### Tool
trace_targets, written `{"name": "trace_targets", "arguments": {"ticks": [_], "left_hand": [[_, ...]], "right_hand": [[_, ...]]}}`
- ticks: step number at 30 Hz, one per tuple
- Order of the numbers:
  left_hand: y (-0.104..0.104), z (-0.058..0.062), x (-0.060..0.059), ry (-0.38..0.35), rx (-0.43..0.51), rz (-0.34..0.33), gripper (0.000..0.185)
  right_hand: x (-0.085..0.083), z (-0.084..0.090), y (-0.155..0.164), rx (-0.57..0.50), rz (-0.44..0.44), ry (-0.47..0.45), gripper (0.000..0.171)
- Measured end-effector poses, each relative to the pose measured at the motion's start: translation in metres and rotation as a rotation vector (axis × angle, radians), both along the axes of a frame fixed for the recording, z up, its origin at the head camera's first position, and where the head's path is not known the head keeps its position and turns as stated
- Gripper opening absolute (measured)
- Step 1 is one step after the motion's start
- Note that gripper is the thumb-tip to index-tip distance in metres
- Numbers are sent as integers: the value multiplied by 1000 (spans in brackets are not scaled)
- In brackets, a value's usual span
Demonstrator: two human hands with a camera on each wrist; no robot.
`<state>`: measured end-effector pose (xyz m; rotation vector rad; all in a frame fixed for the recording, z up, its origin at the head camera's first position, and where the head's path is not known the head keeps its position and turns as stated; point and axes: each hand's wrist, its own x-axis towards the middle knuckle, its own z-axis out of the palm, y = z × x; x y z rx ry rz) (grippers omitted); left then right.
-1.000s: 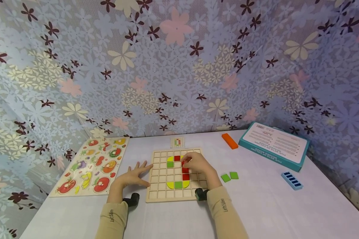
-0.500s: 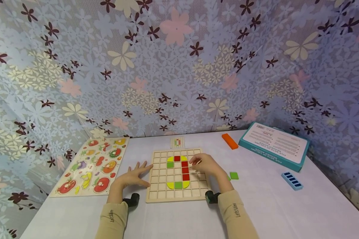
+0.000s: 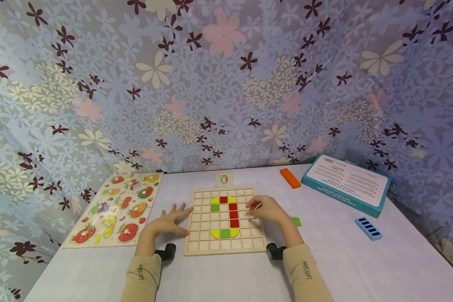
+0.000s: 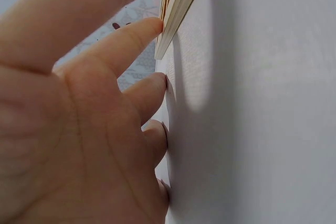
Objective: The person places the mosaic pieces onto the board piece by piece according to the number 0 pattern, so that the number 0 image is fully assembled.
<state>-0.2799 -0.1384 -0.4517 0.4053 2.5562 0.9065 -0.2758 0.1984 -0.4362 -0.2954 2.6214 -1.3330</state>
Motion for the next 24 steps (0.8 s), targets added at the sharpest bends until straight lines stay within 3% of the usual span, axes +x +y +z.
{"name": "trace_targets", "arguments": {"ticks": [24], "left_hand": [[0, 0, 0, 8, -6, -1, 88]], "right_hand": [[22, 0, 55, 65, 58, -42, 21]]}}
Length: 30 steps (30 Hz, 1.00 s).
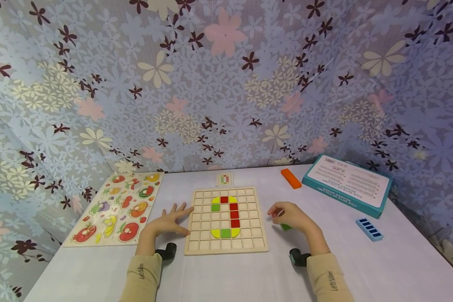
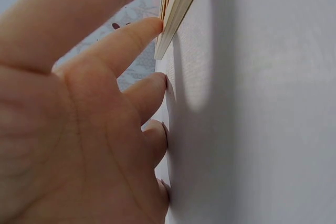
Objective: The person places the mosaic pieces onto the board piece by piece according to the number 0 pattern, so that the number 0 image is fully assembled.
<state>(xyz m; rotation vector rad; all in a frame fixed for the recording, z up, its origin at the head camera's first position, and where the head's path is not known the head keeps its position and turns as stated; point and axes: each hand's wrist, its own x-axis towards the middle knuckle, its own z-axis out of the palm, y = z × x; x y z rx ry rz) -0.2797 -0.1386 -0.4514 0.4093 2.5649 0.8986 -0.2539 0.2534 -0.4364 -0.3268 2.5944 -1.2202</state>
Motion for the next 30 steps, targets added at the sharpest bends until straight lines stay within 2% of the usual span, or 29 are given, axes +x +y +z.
{"name": "trace_targets", "arguments": {"ticks": [6, 10, 14, 20, 24, 30], "left_hand": [[-1, 0, 0, 12, -4, -12, 88], [-1, -1, -1, 8, -6, -8, 88], [-1, -1, -2, 2, -10, 2, 88], [0, -2, -2, 3, -6, 5, 87], [-1, -2, -2, 1, -1, 4, 88], [0, -2, -2, 2, 2, -2, 89]], "right_hand": [[5, -2, 11, 35, 25, -50, 33], [7, -3, 14, 92, 3, -71, 42], [6, -3, 15, 140, -25, -56, 42], [0, -4, 13, 181, -17, 1, 44], [-2, -3, 12, 184, 4, 47, 45], [-4, -3, 12, 164, 4, 51, 39]]}}
